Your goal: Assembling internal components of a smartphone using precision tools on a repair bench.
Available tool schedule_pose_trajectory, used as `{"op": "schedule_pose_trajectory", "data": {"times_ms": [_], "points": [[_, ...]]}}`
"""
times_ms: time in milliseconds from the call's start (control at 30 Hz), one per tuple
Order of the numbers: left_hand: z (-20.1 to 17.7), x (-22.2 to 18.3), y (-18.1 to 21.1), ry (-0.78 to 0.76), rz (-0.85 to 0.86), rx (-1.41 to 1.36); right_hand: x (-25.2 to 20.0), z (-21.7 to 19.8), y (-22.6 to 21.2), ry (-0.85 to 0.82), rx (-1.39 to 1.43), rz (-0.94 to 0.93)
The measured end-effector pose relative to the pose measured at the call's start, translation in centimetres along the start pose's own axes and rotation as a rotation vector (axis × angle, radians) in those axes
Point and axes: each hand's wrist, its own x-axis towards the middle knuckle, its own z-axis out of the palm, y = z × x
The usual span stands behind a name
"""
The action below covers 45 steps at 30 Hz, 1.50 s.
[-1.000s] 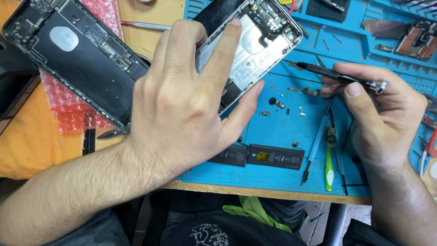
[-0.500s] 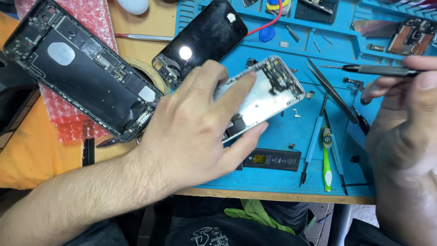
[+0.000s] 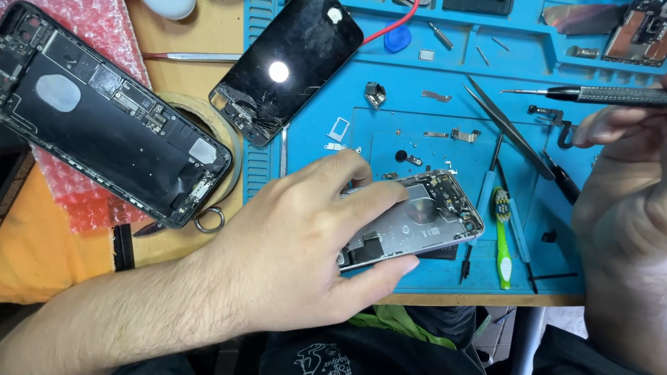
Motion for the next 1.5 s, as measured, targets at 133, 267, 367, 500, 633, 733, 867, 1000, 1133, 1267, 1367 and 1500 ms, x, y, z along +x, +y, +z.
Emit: {"op": "schedule_pose_trajectory", "data": {"times_ms": [133, 267, 367, 500, 633, 733, 867, 1000, 1133, 1267, 1367, 1500], "points": [[-0.3, 0.1, 0.2, -0.029, -0.009, -0.051, -0.3, -0.6, 0.8, -0.040, -0.009, -0.016], [-0.5, 0.2, 0.3, -0.063, -0.025, -0.083, -0.5, -1.8, 3.9, -0.065, 0.022, -0.040], [-0.5, 0.2, 0.3, -0.062, -0.027, -0.085, -0.4, 0.0, 1.1, -0.013, 0.038, 0.012], [-0.7, 0.3, 0.2, -0.088, -0.031, -0.098, -0.4, 2.5, -2.9, 0.051, 0.210, 0.076], [-0.3, 0.2, -0.1, -0.108, -0.024, -0.097, -0.4, 3.3, -4.8, 0.009, 0.272, 0.082], [0.2, 0.1, -0.4, -0.112, -0.009, -0.049, 0.0, 4.8, -7.2, -0.007, 0.232, 0.021], [0.8, -0.3, -0.6, -0.011, 0.123, 0.009, 0.3, 5.5, -8.4, -0.069, 0.342, 0.003], [0.4, -0.2, -0.3, 0.036, 0.231, 0.082, 0.3, 6.1, -8.8, -0.116, 0.460, -0.016], [0.2, -0.2, -0.2, 0.033, 0.276, 0.104, 0.4, 6.0, -8.8, -0.152, 0.480, -0.043], [0.1, -0.2, -0.2, 0.024, 0.268, 0.101, 0.5, 5.7, -8.7, -0.189, 0.401, -0.152], [0.1, -0.2, -0.2, 0.028, 0.277, 0.113, 0.3, 5.2, -8.6, -0.217, 0.342, -0.215], [0.1, -0.3, -0.3, 0.034, 0.301, 0.139, 0.1, 4.8, -8.4, -0.251, 0.273, -0.298]]}}
